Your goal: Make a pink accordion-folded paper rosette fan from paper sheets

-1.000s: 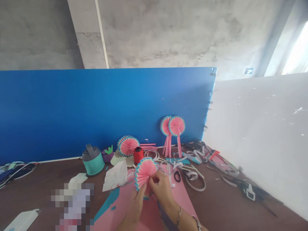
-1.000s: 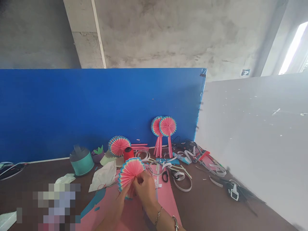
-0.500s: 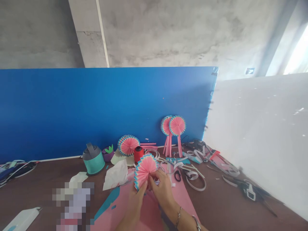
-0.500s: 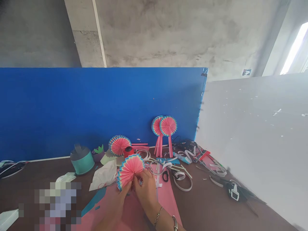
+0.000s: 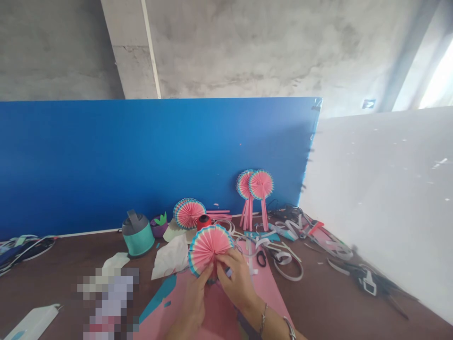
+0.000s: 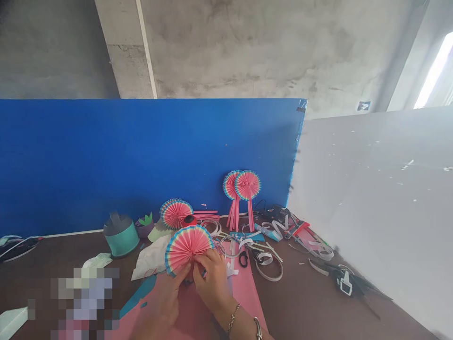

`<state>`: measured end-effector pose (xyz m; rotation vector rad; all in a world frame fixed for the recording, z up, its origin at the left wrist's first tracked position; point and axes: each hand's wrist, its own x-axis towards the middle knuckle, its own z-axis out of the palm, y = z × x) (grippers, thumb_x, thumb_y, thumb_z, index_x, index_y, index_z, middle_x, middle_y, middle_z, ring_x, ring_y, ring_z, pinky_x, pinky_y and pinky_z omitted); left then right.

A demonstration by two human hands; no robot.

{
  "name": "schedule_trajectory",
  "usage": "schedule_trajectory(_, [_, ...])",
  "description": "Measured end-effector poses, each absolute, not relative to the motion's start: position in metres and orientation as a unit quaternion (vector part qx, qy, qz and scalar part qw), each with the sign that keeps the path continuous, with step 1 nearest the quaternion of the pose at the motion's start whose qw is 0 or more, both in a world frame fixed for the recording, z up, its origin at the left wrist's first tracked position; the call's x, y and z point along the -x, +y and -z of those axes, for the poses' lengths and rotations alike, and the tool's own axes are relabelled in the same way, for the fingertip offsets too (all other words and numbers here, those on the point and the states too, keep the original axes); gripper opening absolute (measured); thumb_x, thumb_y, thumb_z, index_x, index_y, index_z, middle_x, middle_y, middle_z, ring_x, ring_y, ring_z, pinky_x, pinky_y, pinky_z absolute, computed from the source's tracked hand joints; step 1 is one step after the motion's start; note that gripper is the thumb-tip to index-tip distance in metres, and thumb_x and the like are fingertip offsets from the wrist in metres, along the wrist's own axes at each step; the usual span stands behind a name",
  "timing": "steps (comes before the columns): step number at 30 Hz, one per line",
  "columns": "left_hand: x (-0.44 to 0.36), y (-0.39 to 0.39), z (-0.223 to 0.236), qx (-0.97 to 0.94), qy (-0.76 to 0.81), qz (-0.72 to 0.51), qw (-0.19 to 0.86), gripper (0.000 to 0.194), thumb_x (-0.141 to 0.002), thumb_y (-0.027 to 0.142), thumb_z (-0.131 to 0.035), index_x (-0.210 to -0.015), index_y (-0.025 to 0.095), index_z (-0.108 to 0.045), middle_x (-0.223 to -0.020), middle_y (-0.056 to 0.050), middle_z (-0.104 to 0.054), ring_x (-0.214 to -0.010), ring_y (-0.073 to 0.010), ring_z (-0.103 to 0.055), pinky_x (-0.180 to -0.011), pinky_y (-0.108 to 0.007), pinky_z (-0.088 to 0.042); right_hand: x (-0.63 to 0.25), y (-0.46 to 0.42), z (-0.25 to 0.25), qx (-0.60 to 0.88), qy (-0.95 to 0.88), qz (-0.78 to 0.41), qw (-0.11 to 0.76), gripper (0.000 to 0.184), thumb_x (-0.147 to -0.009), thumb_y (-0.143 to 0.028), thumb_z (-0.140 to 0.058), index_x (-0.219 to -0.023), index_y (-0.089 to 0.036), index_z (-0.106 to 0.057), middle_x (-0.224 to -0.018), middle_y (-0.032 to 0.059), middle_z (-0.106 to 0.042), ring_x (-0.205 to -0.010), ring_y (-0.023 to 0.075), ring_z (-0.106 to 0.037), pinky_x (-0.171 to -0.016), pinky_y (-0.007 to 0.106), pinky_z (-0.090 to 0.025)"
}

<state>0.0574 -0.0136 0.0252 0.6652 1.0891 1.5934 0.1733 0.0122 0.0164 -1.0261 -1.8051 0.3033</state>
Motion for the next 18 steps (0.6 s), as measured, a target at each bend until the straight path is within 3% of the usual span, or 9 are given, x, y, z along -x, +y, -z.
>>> schedule_trajectory(7, [-0.046, 0.001, -0.012, -0.176, 0.392, -0.687, 0.586, 0.035, -0.059, 0.023, -0.081, -0.092, 0.02, -0.07, -0.083, -0.004, -0.073, -0.075, -0.0191, -0.068, -0.065, -0.027, -0.053, -0.177, 0.017, -0.016, 0.416, -0.703, -0.133, 0.562, 0.018, -0.082, -0.019, -0.054, -0.096, -0.023, -0.064, -0.096, 0.0062, -0.06, -0.093, 0.0223, -0.054, -0.082, 0.036, -0.044])
schedule_trajectory(11, [-0.041, 0.003, -0.011, -0.174, 0.359, -0.692, 0.602, 0.035, -0.059, 0.019, -0.081, -0.092, 0.019, -0.068, -0.082, -0.003, -0.072, -0.074, -0.0176, -0.067, -0.06, -0.025, -0.053, -0.175, 0.025, -0.012, 0.466, -0.584, -0.302, 0.592, 0.039, -0.077, -0.035, -0.062, -0.113, -0.02, -0.054, -0.1, 0.0074, -0.061, -0.086, 0.0217, -0.057, -0.071, 0.033, -0.048])
schedule_trajectory(14, [-0.041, 0.0, -0.012, -0.192, 0.351, -0.68, 0.615, 0.033, -0.057, 0.023, -0.083, -0.086, 0.018, -0.068, -0.075, -0.001, -0.07, -0.063, -0.0147, -0.065, -0.05, -0.022, -0.049, -0.171, 0.032, -0.005, 0.427, -0.564, -0.439, 0.554, 0.032, -0.074, -0.041, -0.064, -0.094, -0.017, -0.061, -0.08, 0.0043, -0.063, -0.068, 0.0176, -0.057, -0.059, 0.028, -0.047])
schedule_trajectory(16, [-0.042, -0.002, -0.012, -0.204, 0.365, -0.664, 0.62, 0.034, -0.055, 0.028, -0.084, -0.083, 0.018, -0.067, -0.069, 0.001, -0.067, -0.056, -0.0122, -0.061, -0.045, -0.02, -0.046, -0.17, 0.034, -0.002, 0.408, -0.573, -0.46, 0.542, 0.028, -0.072, -0.043, -0.066, -0.08, -0.016, -0.062, -0.071, 0.0027, -0.062, -0.062, 0.0159, -0.054, -0.054, 0.026, -0.045])
schedule_trajectory(18, [-0.044, -0.004, -0.012, -0.219, 0.378, -0.653, 0.618, 0.036, -0.054, 0.029, -0.085, -0.083, 0.018, -0.067, -0.07, 0.002, -0.067, -0.057, -0.0113, -0.061, -0.046, -0.019, -0.046, -0.171, 0.034, -0.002, 0.402, -0.576, -0.456, 0.547, 0.028, -0.071, -0.043, -0.067, -0.078, -0.016, -0.062, -0.069, 0.0021, -0.062, -0.06, 0.0154, -0.053, -0.052, 0.025, -0.044])
